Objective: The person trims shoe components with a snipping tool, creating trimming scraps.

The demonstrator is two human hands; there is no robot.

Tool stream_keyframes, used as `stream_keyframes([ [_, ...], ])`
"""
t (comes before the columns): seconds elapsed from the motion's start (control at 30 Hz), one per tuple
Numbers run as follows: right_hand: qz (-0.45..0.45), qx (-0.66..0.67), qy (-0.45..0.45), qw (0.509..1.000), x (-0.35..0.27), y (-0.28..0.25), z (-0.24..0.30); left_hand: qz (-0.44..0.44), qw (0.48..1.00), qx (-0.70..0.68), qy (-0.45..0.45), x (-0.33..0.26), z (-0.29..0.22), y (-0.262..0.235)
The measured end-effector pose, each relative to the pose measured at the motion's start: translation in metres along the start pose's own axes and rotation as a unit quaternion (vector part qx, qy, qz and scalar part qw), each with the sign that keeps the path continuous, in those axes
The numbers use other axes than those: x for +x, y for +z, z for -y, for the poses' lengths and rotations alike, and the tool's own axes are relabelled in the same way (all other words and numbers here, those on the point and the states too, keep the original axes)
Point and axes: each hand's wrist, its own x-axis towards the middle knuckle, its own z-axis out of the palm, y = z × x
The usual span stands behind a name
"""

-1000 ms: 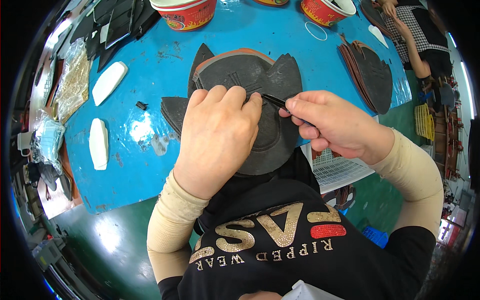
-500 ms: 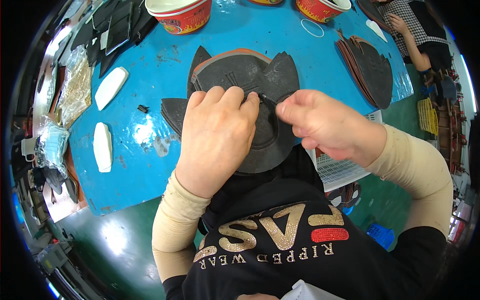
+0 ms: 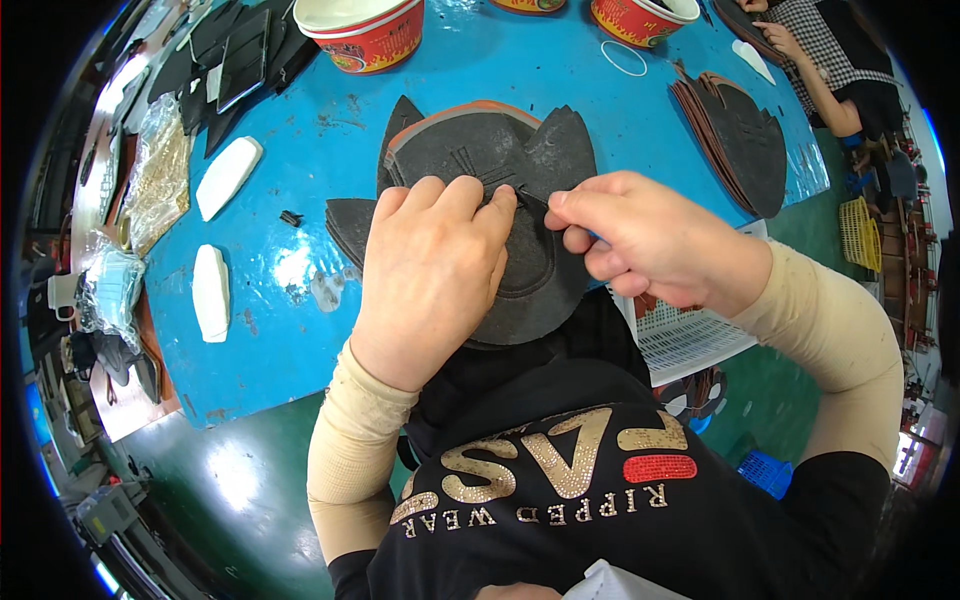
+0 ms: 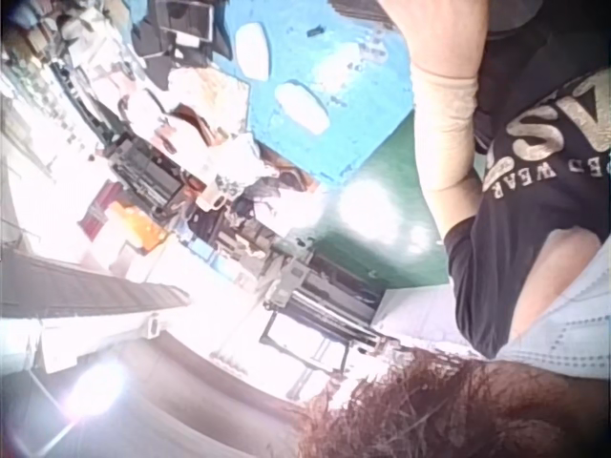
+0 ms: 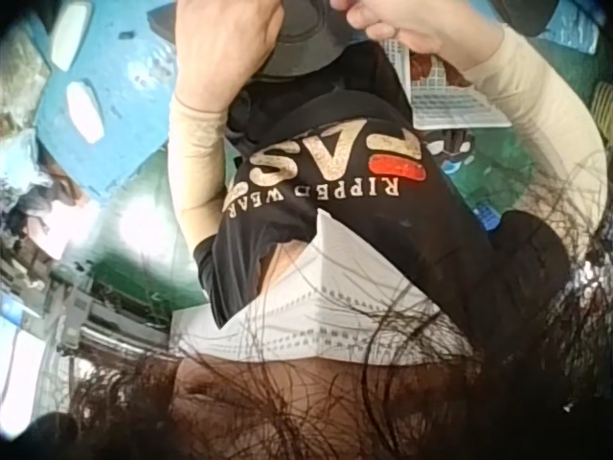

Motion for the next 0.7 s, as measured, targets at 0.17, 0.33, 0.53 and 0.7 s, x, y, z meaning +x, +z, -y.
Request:
stream_keyframes([
  [0.17,0.021,0.086,-0.006,0.996,-0.002,0.007,-0.005,-0.008,1.000,0.000,-0.002,0.001,0.000,0.002],
  [0.33,0.010,0.076,-0.011,0.997,0.001,0.009,-0.012,-0.005,1.000,-0.004,0.000,0.001,0.000,0.001],
  [0.53,0.005,0.139,-0.028,0.990,-0.009,0.006,-0.018,-0.003,1.000,0.005,0.001,0.000,0.000,0.002],
  [0.7,-0.057,0.091,-0.174,0.979,0.008,-0.010,-0.033,0.004,0.999,0.048,0.005,0.001,-0.003,-0.002],
])
